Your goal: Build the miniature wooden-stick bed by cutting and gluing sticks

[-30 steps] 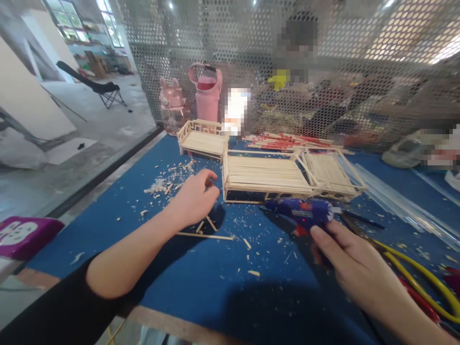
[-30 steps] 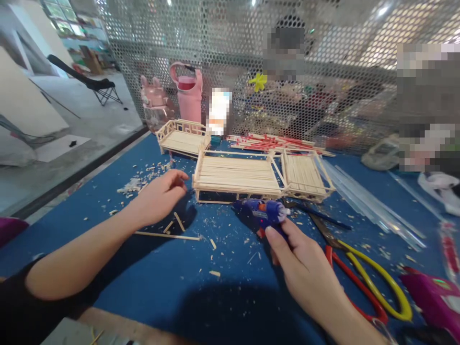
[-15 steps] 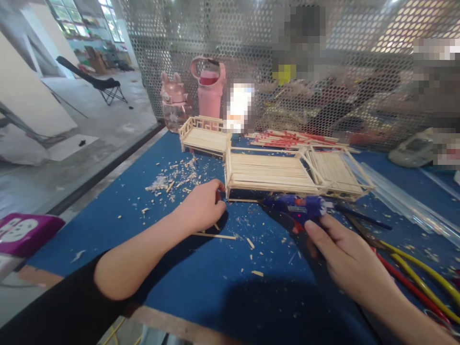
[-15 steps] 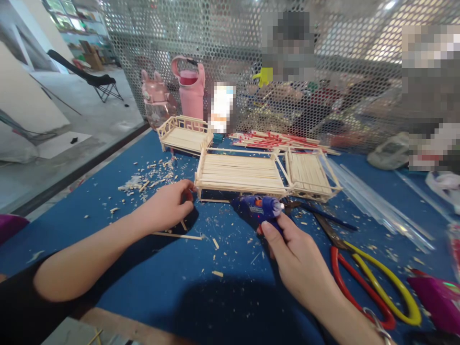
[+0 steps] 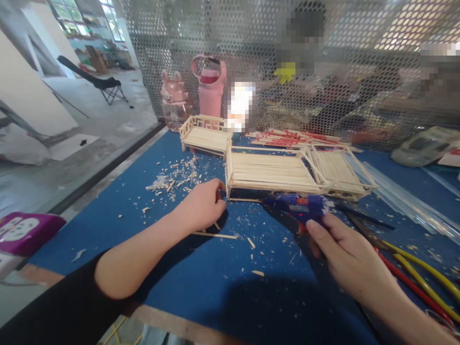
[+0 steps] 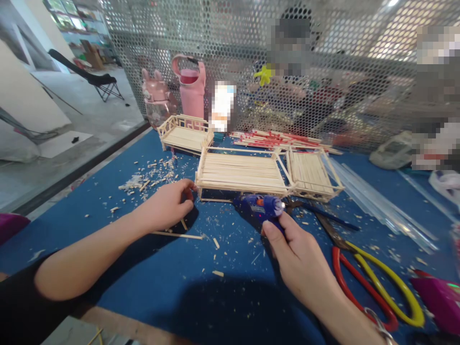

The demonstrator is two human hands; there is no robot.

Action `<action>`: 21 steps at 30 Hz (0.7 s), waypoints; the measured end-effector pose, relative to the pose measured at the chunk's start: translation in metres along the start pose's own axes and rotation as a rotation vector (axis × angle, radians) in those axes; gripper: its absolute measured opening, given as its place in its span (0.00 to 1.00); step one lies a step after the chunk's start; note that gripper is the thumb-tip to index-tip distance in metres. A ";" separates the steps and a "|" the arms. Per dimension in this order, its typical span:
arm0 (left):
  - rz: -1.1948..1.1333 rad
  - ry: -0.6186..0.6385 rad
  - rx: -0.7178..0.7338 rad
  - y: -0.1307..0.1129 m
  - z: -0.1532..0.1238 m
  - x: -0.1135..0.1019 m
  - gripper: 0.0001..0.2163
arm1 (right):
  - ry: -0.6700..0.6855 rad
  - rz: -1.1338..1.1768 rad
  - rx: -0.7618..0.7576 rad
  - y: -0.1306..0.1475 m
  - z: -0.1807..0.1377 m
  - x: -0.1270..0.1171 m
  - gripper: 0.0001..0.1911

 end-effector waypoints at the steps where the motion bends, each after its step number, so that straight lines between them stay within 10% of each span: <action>1: 0.005 -0.004 -0.003 0.000 0.000 0.000 0.13 | -0.002 -0.002 -0.006 0.000 0.000 0.000 0.17; 21: -0.327 -0.316 -0.036 0.011 0.012 -0.009 0.17 | -0.061 -0.079 -0.044 0.000 -0.010 -0.028 0.21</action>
Point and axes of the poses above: each hand's wrist, its own z-axis towards the middle knuckle, its own x-axis out of the palm, y = z × x, the point moved 1 cm from there along z, towards the middle knuckle, and after that the axes turned 11 degrees about -y, right-handed, at the moved point
